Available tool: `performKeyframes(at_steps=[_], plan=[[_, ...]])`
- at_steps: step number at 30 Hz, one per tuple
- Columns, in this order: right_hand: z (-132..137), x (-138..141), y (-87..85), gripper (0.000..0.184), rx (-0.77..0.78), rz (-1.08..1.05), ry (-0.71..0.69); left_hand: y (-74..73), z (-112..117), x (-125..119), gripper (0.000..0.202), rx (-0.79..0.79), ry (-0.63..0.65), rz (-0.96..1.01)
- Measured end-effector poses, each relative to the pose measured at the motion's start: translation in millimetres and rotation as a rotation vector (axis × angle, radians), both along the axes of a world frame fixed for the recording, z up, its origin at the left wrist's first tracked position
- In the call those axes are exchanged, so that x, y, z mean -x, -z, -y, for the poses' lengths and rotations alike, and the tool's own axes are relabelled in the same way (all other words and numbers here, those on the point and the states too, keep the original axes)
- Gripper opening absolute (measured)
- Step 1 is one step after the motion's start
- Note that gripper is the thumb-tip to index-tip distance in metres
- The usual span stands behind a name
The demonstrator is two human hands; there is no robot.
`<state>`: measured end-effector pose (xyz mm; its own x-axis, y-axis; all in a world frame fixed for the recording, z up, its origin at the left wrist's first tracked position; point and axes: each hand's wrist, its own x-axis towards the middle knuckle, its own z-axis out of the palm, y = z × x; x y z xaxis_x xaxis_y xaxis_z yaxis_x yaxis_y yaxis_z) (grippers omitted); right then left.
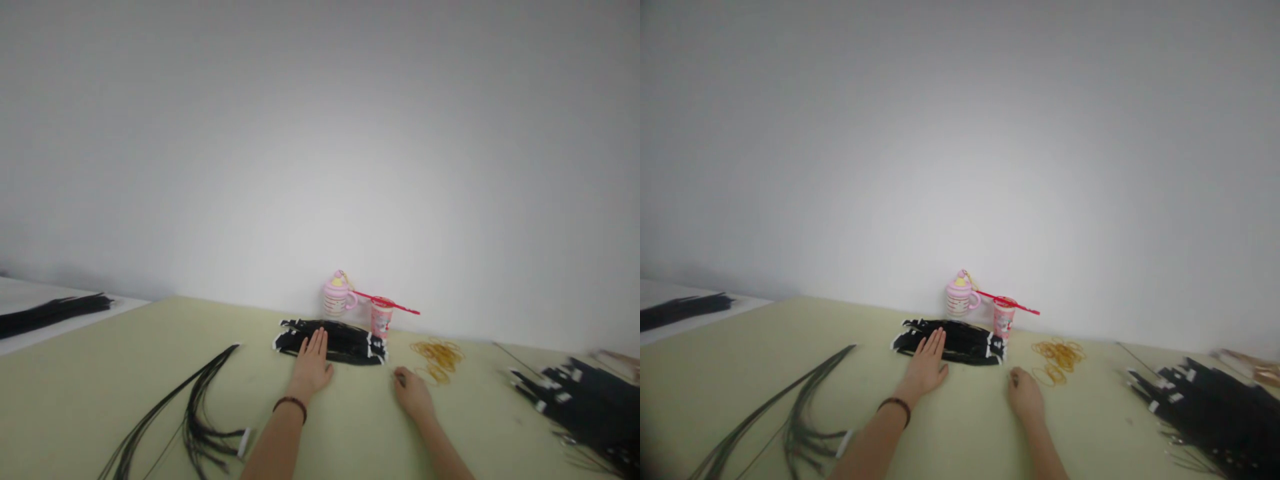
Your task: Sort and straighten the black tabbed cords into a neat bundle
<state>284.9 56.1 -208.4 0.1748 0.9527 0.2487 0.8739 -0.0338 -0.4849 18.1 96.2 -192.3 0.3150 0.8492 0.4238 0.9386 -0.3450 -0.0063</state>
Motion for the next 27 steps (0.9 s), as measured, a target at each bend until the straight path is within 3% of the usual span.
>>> performKeyframes(at_steps=[15,23,27], plan=[[47.3,17.3,-12.7,0.03,0.106,0.174,0.097,-5.8,55.1,0.4,0.075,-0.015,0.122,-0.095],[47.3,22.7,-15.0,0.03,0.1,0.228,0.168,-11.5,53.6,-1.6,0.074,-0.089,0.216,-0.169],[51.2,25.5,-18.4,0.03,0.062,0.275,0.283,-11.8,50.7,-3.3,0.074,-0.12,0.257,-0.204]])
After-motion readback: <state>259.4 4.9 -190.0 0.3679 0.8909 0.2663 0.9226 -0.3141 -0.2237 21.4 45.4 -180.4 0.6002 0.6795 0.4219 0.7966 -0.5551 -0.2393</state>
